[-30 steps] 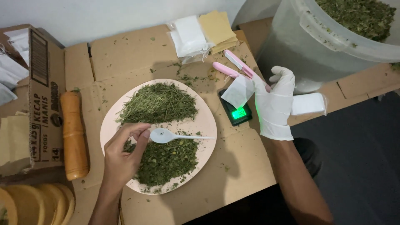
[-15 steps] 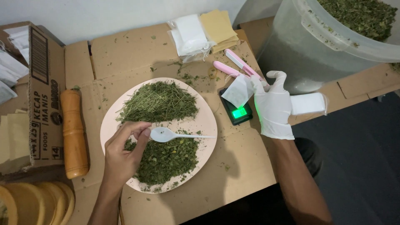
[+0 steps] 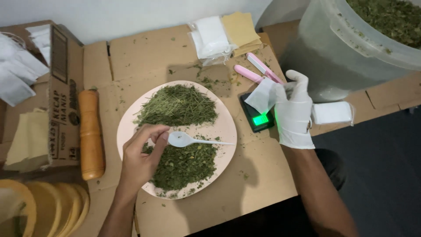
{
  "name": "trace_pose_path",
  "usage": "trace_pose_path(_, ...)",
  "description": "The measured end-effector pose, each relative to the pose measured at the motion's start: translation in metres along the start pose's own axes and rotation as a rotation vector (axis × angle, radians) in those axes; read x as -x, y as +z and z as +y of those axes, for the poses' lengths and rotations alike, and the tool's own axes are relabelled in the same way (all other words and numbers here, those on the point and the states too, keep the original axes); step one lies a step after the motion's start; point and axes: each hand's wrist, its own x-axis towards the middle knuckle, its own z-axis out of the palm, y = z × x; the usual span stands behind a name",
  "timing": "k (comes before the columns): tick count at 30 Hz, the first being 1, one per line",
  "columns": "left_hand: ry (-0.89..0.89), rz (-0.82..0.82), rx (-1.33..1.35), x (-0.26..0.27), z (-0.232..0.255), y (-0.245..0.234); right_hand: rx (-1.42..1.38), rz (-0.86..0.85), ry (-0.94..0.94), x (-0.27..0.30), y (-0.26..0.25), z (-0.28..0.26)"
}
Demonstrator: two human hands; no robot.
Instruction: Filling small tea bags with dried tea leaves using a spoon and then packing the bags into a box.
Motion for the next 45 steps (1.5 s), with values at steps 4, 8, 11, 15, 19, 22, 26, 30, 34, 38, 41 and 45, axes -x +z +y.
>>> trace_pose_path(4, 0.023, 0.014, -0.03, 0.005, -0.005, -0.002, -0.122, 0.115, -0.202, 0.004, -0.002, -0.004)
trace_pose_path(8, 0.054, 0.044, -0.02, 0.003, -0.002, -0.007, -0.191, 0.224, -0.375, 0.01, -0.005, -0.014)
trace_pose_path(11, 0.063, 0.072, -0.022, 0.008, -0.007, -0.009, -0.163, 0.245, -0.458, 0.021, -0.003, -0.017)
trace_pose_path(15, 0.124, 0.053, -0.009, 0.009, -0.013, -0.006, -0.132, 0.106, -0.485, 0.044, 0.008, -0.041)
trace_pose_path(19, 0.116, 0.022, 0.007, 0.013, -0.025, -0.005, -0.118, -0.112, -0.467, 0.081, 0.014, -0.088)
trace_pose_path(22, 0.024, -0.02, 0.018, 0.018, -0.019, -0.01, -0.085, -0.316, -0.459, 0.115, 0.026, -0.118)
trace_pose_path(26, -0.012, 0.021, 0.143, 0.016, 0.001, -0.022, -0.268, -0.267, -0.557, 0.143, 0.037, -0.165)
trace_pose_path(30, -0.043, 0.075, 0.182, 0.017, 0.008, -0.044, -0.5, -0.48, -0.398, 0.151, 0.011, -0.219)
trace_pose_path(34, -0.052, 0.136, 0.143, 0.013, 0.048, -0.079, -0.407, -0.622, -0.393, 0.146, -0.001, -0.241)
trace_pose_path(38, -0.054, 0.049, -0.032, -0.002, 0.085, -0.113, -0.507, -0.668, -0.378, 0.139, 0.003, -0.259)
trace_pose_path(41, -0.096, -0.003, -0.161, -0.002, 0.064, -0.137, -0.454, -0.691, -0.468, 0.129, 0.018, -0.269)
trace_pose_path(45, -0.145, -0.059, -0.203, -0.017, 0.086, -0.178, -0.308, -0.699, -0.601, 0.131, 0.032, -0.313)
